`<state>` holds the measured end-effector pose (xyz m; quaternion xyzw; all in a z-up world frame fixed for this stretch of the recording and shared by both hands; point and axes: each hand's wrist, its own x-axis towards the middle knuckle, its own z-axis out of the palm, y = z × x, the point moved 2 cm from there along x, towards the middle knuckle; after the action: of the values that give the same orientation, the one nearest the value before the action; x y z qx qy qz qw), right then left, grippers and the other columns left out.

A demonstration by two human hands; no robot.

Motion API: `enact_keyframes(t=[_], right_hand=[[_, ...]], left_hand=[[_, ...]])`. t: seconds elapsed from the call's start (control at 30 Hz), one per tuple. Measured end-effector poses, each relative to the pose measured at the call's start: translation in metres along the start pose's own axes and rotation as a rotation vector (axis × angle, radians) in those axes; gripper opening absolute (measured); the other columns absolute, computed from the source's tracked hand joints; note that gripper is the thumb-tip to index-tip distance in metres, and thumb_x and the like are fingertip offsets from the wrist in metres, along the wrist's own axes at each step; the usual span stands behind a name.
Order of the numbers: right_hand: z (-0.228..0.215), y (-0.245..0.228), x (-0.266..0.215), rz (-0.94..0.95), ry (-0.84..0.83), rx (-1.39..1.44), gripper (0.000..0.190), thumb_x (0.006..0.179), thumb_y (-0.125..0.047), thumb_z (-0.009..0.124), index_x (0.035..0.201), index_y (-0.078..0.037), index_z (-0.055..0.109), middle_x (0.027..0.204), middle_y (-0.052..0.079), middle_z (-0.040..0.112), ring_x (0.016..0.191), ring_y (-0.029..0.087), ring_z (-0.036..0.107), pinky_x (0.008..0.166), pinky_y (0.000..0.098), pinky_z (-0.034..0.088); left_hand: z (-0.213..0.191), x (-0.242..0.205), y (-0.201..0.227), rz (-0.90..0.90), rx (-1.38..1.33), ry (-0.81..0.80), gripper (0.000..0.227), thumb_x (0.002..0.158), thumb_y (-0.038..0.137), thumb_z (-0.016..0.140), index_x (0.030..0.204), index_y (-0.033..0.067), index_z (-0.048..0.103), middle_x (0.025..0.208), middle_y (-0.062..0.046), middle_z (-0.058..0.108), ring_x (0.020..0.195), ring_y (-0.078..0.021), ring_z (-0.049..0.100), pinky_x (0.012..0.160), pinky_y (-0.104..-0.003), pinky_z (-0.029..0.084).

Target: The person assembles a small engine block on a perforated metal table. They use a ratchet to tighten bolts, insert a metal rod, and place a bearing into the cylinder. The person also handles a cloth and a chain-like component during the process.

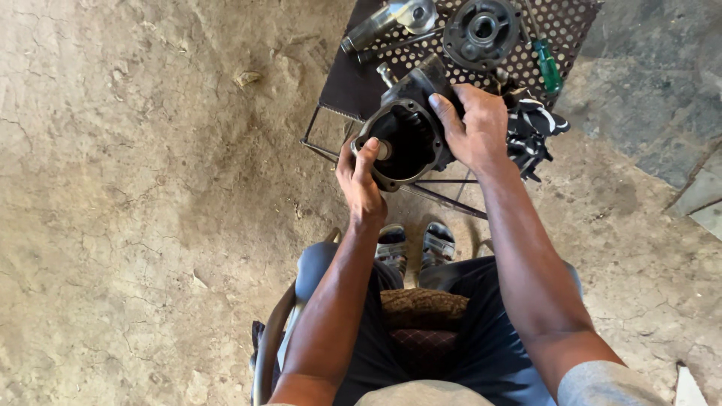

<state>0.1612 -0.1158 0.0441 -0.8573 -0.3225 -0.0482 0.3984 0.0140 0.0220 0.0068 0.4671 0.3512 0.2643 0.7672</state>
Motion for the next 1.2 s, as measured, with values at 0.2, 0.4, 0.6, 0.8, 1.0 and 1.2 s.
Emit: enact_keyframes(t=[0.2, 0.4, 0.6, 0.8, 1.0, 1.2], right_hand=[[0.005, -0.003, 0.001, 0.105, -0.023, 0.007, 0.035, 0.104, -0.032, 0.073, 0.093, 0.001, 0.071, 0.070, 0.016, 0.066, 0.058, 0.030, 0.063, 0.056, 0.0413, 0.047], [0.003, -0.006, 0.000, 0.095, 0.023, 0.057, 0.031, 0.104, -0.028, 0.074, 0.097, 0.002, 0.072, 0.073, 0.017, 0.068, 0.060, 0.027, 0.064, 0.056, 0.0391, 0.048], [0.008, 0.000, -0.007, 0.163, 0.204, 0.383, 0.026, 0.107, -0.022, 0.071, 0.105, 0.004, 0.072, 0.087, 0.012, 0.074, 0.071, 0.015, 0.067, 0.063, 0.0307, 0.052], [0.037, 0.018, -0.015, 0.489, 0.317, 1.269, 0.029, 0.111, -0.017, 0.068, 0.091, 0.004, 0.070, 0.082, 0.006, 0.069, 0.067, 0.011, 0.059, 0.059, 0.0264, 0.047], [0.051, -0.020, -0.024, 0.786, 0.159, 1.449, 0.025, 0.102, -0.019, 0.059, 0.093, 0.001, 0.070, 0.087, 0.011, 0.073, 0.071, 0.018, 0.070, 0.063, 0.0321, 0.060], [0.068, -0.060, -0.051, 1.025, 0.015, 1.342, 0.030, 0.104, -0.030, 0.054, 0.100, -0.001, 0.060, 0.084, 0.013, 0.065, 0.068, 0.022, 0.066, 0.059, 0.0360, 0.061]], left_hand=[[-0.002, 0.002, 0.005, -0.007, 0.001, -0.005, 0.059, 0.082, 0.038, 0.073, 0.121, -0.0050, 0.067, 0.108, -0.013, 0.069, 0.102, -0.0241, 0.062, 0.092, -0.038, 0.050], [-0.007, 0.004, 0.001, 0.023, -0.010, -0.017, 0.064, 0.084, 0.039, 0.071, 0.128, -0.0055, 0.064, 0.112, -0.017, 0.070, 0.107, -0.0267, 0.064, 0.097, -0.039, 0.049], [-0.018, 0.016, 0.016, 0.392, -0.051, -0.142, 0.080, 0.092, 0.052, 0.071, 0.141, -0.0091, 0.059, 0.132, -0.022, 0.068, 0.127, -0.0310, 0.063, 0.116, -0.043, 0.046], [-0.006, 0.040, 0.052, 0.605, -0.079, -0.333, 0.097, 0.087, 0.063, 0.076, 0.154, 0.0016, 0.044, 0.156, -0.021, 0.051, 0.147, -0.0324, 0.053, 0.131, -0.052, 0.037], [0.016, 0.027, 0.051, 0.472, -0.092, -0.480, 0.110, 0.070, 0.076, 0.084, 0.153, 0.0180, 0.039, 0.158, -0.018, 0.043, 0.148, -0.0325, 0.045, 0.129, -0.055, 0.037], [-0.052, 0.082, 0.015, 0.595, 0.267, -0.243, 0.092, 0.083, 0.090, 0.050, 0.134, 0.0137, 0.059, 0.128, -0.014, 0.063, 0.114, -0.0291, 0.065, 0.102, -0.056, 0.059]])
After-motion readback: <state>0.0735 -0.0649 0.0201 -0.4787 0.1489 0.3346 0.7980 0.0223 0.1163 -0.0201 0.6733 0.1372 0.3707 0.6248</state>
